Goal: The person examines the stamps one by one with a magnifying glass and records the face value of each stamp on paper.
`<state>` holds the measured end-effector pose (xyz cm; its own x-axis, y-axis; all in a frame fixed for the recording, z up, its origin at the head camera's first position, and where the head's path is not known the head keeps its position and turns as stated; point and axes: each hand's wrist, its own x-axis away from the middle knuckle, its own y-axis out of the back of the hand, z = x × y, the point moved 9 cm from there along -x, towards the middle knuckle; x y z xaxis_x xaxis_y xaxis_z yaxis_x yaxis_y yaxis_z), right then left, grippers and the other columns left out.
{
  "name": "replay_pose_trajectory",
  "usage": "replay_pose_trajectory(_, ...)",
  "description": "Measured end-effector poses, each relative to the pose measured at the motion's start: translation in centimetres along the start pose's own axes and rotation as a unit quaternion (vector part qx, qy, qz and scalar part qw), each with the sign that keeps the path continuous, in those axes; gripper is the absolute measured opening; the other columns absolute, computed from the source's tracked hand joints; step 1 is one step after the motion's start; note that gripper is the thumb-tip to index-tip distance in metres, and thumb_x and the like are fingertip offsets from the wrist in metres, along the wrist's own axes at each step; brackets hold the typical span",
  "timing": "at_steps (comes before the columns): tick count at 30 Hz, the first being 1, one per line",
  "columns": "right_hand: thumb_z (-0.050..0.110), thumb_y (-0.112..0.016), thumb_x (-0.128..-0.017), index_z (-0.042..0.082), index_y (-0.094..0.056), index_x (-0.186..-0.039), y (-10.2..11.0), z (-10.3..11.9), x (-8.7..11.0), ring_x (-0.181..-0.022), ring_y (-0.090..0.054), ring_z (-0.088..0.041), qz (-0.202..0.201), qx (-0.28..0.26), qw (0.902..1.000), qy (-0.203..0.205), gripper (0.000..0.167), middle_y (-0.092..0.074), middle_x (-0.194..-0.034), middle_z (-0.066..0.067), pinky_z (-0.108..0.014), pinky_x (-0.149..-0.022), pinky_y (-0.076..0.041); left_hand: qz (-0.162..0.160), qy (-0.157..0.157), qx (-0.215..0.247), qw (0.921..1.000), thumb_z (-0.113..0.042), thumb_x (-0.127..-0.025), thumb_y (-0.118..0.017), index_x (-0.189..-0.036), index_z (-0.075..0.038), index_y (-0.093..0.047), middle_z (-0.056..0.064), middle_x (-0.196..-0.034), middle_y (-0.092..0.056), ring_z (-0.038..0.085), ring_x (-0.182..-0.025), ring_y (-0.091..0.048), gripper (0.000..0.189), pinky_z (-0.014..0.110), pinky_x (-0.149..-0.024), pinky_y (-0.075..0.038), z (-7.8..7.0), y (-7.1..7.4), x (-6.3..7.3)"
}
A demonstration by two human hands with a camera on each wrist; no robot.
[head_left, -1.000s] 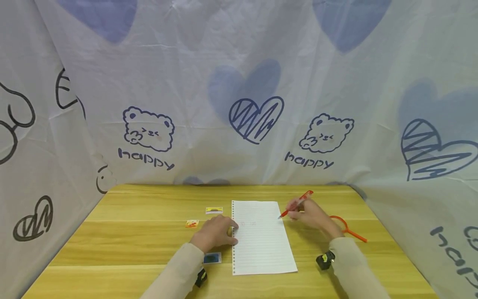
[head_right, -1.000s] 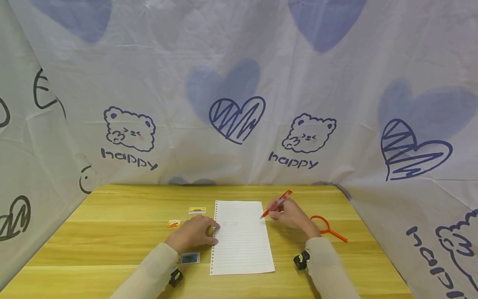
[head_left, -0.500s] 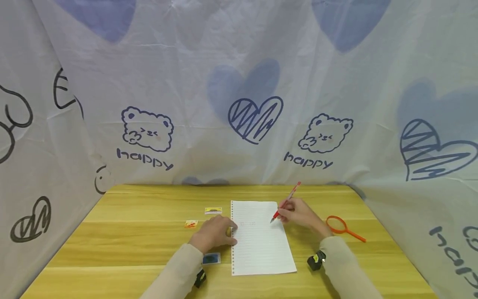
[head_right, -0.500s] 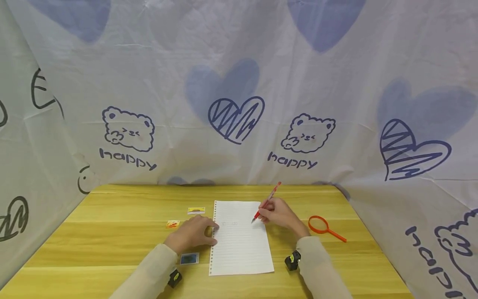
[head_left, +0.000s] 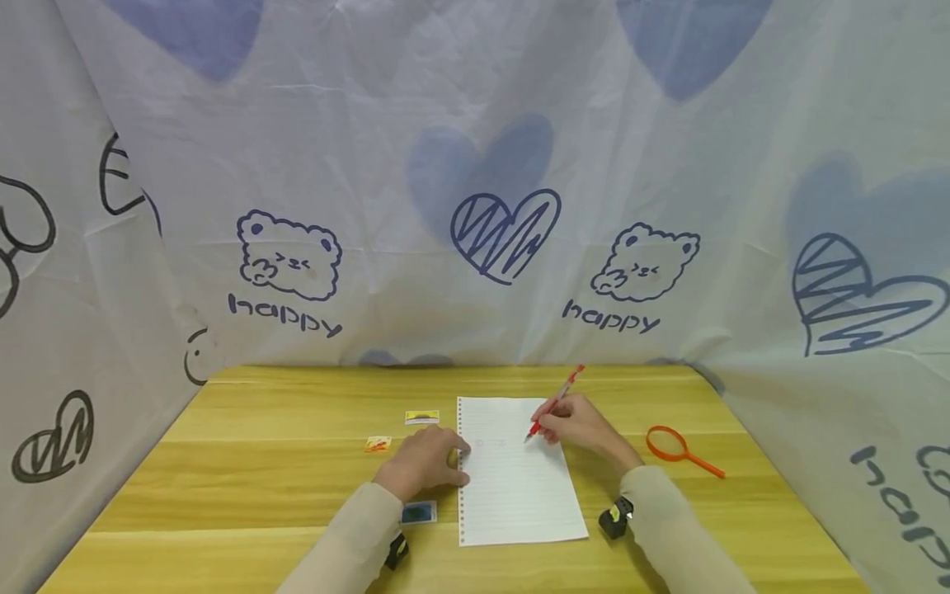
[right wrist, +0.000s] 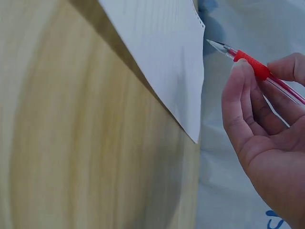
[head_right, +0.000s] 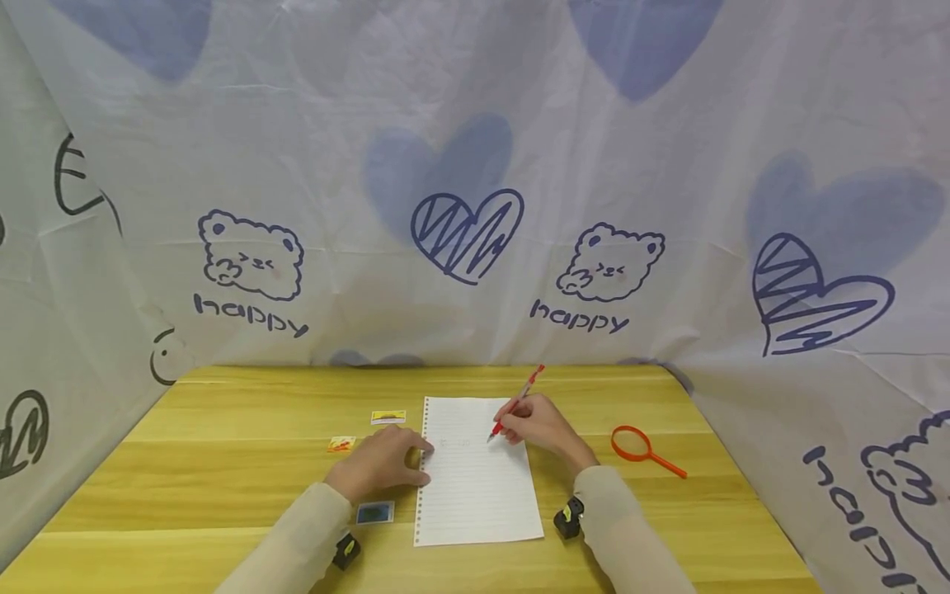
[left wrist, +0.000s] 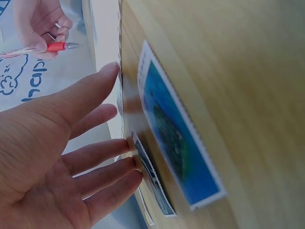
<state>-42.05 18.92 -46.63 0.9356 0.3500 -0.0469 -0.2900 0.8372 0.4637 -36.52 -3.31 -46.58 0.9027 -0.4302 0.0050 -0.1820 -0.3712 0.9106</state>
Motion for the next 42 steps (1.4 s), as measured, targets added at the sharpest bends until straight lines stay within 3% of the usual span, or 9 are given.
replay_pose_trajectory(11,0.008,-0.069,-0.096,-0.006,-0.071,-0.104,-0.7,-1.3,-0.4,-0.075,-0.069,-0.014,-0.004,-0.017,0.9992,-0.035,0.016,-0.074,-0.088,-0.011,-0.028,-0.072,-0.062,0.001,0.003,0.001,1.0,-0.027,-0.081,-0.089,-0.12,-0.01,-0.077,0.01,-0.127,-0.074,0.018,-0.086,-0.053,0.045,0.036,-0.075,-0.045,0.0,0.0,0.1)
replay_pose_trajectory(30,0.017,-0.078,-0.092,-0.001,-0.077,-0.103,-0.9,-1.9,-0.4,-0.073,-0.068,-0.013,-0.021,0.003,0.998,-0.059,0.021,-0.077,-0.089,-0.009,-0.029,-0.072,-0.061,-0.009,-0.008,-0.001,0.9999,-0.026,-0.08,-0.09,-0.117,-0.01,-0.078,0.011,-0.127,-0.074,0.018,-0.082,-0.052,0.042,0.035,-0.069,-0.044,-0.3,0.4,0.0)
replay_pose_trajectory(42,0.016,-0.077,-0.092,-0.003,-0.076,-0.103,-1.2,-1.7,-0.5,-0.073,-0.069,-0.013,-0.034,-0.003,0.9975,-0.062,0.021,-0.077,-0.089,-0.01,-0.03,-0.071,-0.062,-0.009,-0.002,-0.008,0.9999,-0.029,-0.08,-0.09,-0.117,-0.012,-0.079,0.01,-0.128,-0.074,0.017,-0.088,-0.056,0.043,0.039,-0.078,-0.051,0.1,0.1,-0.2)
